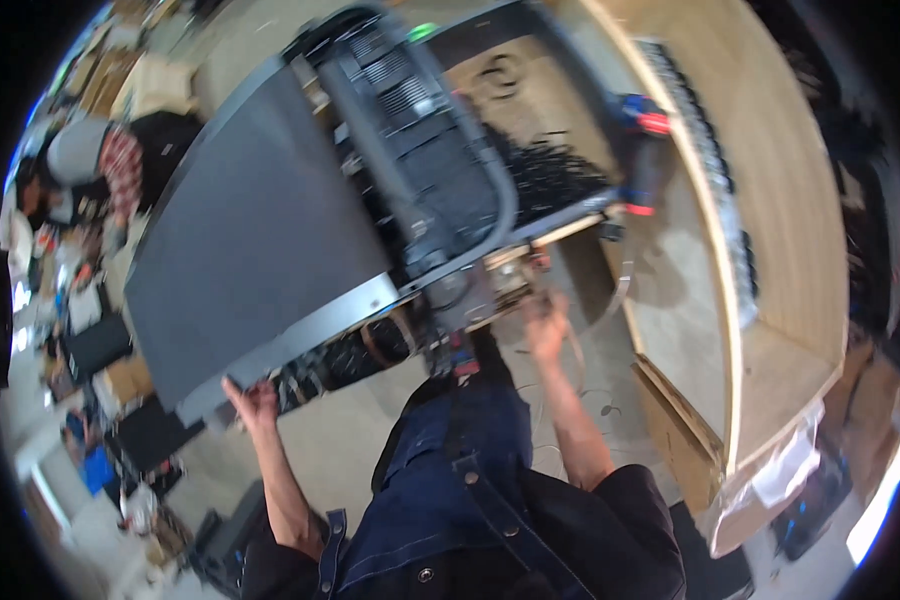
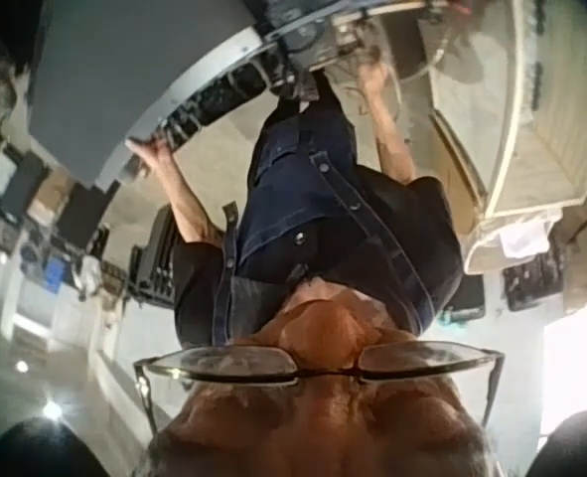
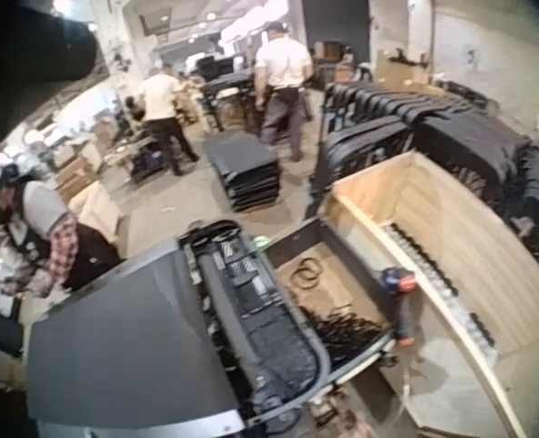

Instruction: Assembling components of a treadmill motor cover and base using power tools on a factory assembly line.

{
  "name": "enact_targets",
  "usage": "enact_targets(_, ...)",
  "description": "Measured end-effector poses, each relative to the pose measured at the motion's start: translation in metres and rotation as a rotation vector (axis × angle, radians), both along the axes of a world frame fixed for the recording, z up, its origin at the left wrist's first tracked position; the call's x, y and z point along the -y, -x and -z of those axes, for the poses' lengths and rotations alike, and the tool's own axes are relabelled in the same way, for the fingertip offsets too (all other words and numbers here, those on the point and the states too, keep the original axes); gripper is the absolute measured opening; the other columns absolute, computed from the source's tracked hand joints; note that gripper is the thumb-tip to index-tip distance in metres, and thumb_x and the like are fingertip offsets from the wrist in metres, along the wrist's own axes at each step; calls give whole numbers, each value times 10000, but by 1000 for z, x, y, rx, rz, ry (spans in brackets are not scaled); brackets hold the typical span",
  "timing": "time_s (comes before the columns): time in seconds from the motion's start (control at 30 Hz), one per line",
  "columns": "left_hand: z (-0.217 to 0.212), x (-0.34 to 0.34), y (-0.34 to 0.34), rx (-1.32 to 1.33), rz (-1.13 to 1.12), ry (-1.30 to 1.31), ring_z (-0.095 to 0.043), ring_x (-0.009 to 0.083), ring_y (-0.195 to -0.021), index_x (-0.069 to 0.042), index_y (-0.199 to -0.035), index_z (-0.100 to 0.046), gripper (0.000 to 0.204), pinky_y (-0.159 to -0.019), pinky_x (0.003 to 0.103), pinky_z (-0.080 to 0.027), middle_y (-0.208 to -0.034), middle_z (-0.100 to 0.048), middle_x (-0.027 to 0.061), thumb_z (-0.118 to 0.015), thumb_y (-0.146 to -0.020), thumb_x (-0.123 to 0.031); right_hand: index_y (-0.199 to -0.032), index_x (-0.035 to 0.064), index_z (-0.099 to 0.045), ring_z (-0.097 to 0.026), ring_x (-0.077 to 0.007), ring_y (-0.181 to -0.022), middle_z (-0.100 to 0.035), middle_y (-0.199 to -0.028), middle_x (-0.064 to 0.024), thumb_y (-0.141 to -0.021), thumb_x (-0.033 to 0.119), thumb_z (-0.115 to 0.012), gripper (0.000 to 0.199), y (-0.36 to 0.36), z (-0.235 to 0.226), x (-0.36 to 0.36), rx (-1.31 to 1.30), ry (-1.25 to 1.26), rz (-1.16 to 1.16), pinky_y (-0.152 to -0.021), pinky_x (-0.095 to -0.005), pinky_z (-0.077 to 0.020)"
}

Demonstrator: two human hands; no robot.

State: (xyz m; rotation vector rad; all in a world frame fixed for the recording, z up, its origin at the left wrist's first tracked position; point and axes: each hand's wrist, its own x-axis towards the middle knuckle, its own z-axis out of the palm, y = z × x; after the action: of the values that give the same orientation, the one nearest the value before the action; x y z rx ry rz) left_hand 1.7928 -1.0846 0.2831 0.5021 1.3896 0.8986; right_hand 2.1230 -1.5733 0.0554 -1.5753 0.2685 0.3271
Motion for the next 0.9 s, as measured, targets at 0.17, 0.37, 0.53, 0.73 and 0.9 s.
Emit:
enact_targets(0.17, -4, 55, 17, -169, 207, -42, -604, 149, -732, -60, -1067, -654, 561, -620, 285, -487, -860, -668, 29, -563, -1027, -612, -1436, 41, -533, -602, -249, -1170, -607, -1298, -143, -849, -90, -753, 640, -83, 77, -17, -111, -556, 13, -1052, -408, -517)
enact_targets(0.37, 69, 134, 31, -670, 720, 51, -677, 171, -810, -8, -1128, -710, 349, -728, 320, -556, -941, -725, 76, -678, -1010, -335, -1279, 6, -654, -648, -123, -938, -728, -1086, -56, -908, 42, -774, 391, -90, 84, -18, 71, 101, -297, -862, -288, -534)
enact_targets(0.53, 185, 131, 2, -1044, 1046, -461, -634, 440, -1109, -39, -1303, -633, 461, -957, 495, -540, -1243, -635, 233, -718, -891, -227, -1154, -13, -701, -651, -131, -959, -733, -1083, -47, -955, 134, -738, 250, -90, 37, 1, 113, 223, -258, -899, -319, -520)
enact_targets(0.73, 190, 145, -46, -1303, 982, -176, -544, 441, -1283, -75, -1512, -424, 864, -1025, 557, -506, -1459, -481, 250, -770, -767, -343, -1375, -25, -615, -609, -215, -1244, -677, -1315, -114, -952, 109, -733, 459, -30, -168, -10, 51, 294, -362, -1145, -392, -410)
enact_targets(0.9, 182, 112, -15, -1102, 1157, -240, -588, 361, -1281, -82, -1384, -587, 747, -1012, 508, -531, -1467, -554, 166, -810, -731, -369, -1370, 0, -546, -585, -273, -1320, -624, -1385, -134, -999, 163, -707, 437, 24, -211, 17, -20, -102, -186, -1187, -468, -420)
